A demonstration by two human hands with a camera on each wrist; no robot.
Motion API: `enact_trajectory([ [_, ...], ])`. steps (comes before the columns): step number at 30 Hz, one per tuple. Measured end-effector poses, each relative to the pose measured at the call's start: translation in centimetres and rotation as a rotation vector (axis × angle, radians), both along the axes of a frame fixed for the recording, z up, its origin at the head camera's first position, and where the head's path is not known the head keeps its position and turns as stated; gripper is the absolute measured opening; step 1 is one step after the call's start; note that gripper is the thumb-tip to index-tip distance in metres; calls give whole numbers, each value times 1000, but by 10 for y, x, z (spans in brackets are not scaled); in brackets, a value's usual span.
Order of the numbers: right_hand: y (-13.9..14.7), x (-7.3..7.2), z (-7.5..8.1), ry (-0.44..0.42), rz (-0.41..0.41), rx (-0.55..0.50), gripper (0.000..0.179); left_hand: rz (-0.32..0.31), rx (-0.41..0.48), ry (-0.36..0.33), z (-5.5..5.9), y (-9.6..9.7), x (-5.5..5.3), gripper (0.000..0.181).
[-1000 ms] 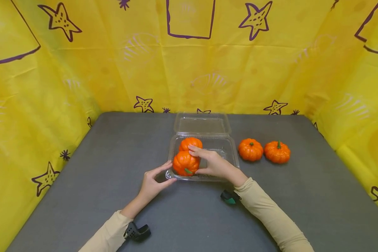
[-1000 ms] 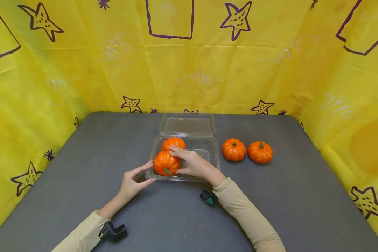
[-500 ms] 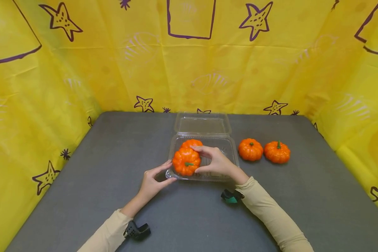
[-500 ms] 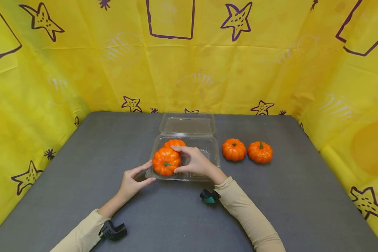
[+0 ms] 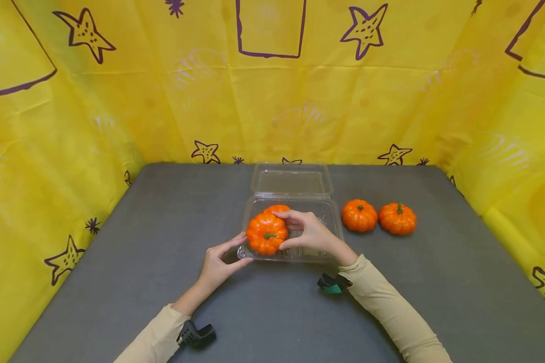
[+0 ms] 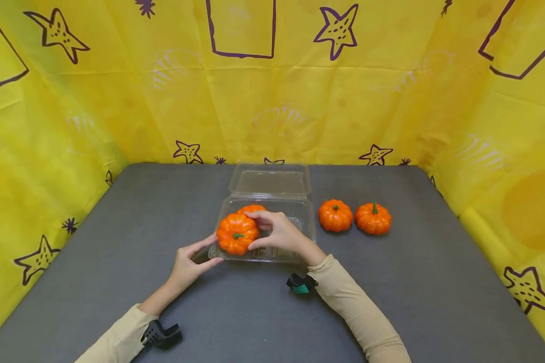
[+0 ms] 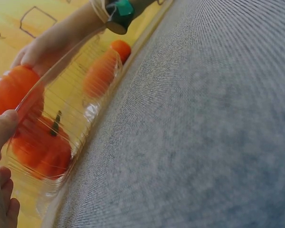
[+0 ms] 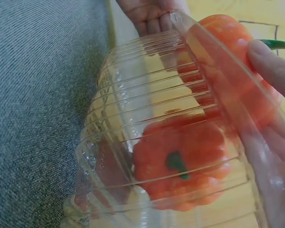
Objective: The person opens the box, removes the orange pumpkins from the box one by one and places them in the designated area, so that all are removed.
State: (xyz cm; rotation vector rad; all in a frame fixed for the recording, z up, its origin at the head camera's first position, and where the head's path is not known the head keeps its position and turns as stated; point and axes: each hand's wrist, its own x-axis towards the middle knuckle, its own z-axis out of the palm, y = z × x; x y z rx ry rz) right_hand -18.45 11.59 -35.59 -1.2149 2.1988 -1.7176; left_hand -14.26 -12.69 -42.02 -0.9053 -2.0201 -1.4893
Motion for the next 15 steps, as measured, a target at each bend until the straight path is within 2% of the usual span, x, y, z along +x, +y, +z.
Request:
enact_trajectory([
  [5,1,-1,-1,-55,2,-23,60,7,-8,-5,-1,-1,-1,47],
  [12,4,-2,0,-145,-53,-48,58,12,-18,-13,0,0,-1,47],
  [15,5,-6,-5,-171,-71,-42,57,15,-18,-10,0,0,0,46],
])
